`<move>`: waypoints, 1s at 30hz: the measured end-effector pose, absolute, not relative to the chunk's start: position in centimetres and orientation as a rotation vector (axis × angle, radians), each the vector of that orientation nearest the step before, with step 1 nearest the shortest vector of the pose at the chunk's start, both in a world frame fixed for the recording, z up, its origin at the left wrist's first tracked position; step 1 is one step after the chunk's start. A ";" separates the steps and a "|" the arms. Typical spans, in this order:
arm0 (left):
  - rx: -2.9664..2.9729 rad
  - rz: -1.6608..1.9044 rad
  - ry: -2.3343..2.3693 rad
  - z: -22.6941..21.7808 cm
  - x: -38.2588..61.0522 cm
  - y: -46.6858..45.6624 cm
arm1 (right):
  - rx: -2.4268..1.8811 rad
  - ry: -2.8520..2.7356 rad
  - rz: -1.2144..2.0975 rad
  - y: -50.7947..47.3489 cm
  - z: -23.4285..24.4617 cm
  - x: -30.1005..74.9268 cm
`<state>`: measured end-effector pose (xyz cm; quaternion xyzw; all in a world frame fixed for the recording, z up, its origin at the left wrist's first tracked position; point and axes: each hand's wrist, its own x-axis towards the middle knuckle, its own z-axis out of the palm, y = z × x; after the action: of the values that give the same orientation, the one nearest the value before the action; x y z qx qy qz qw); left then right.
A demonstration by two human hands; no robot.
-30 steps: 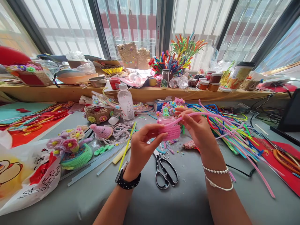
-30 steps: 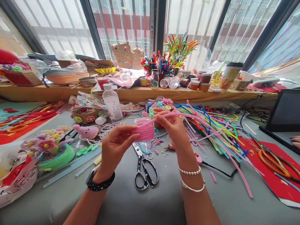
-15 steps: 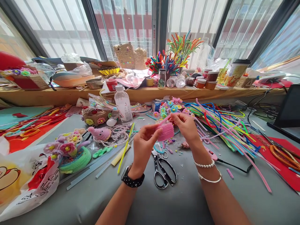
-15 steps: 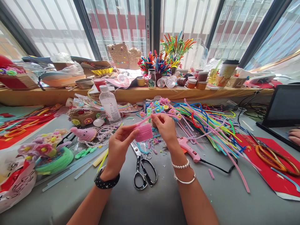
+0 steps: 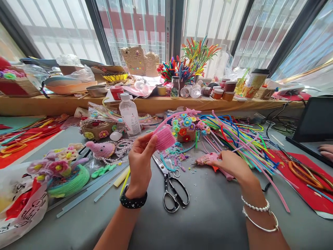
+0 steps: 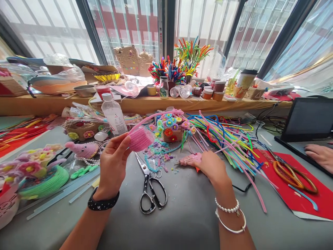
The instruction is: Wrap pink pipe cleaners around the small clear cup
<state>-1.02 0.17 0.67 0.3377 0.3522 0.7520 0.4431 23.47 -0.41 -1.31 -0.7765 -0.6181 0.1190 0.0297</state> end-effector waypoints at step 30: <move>1.385 2.088 1.025 -0.1 0.3 -1.3 | -1.690 -1.264 0.138 -1.3 0.3 23.6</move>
<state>0.26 -1.27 -0.07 0.4997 0.3699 0.7530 0.2156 23.57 -1.32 0.27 -0.6960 -0.5205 0.0568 0.4913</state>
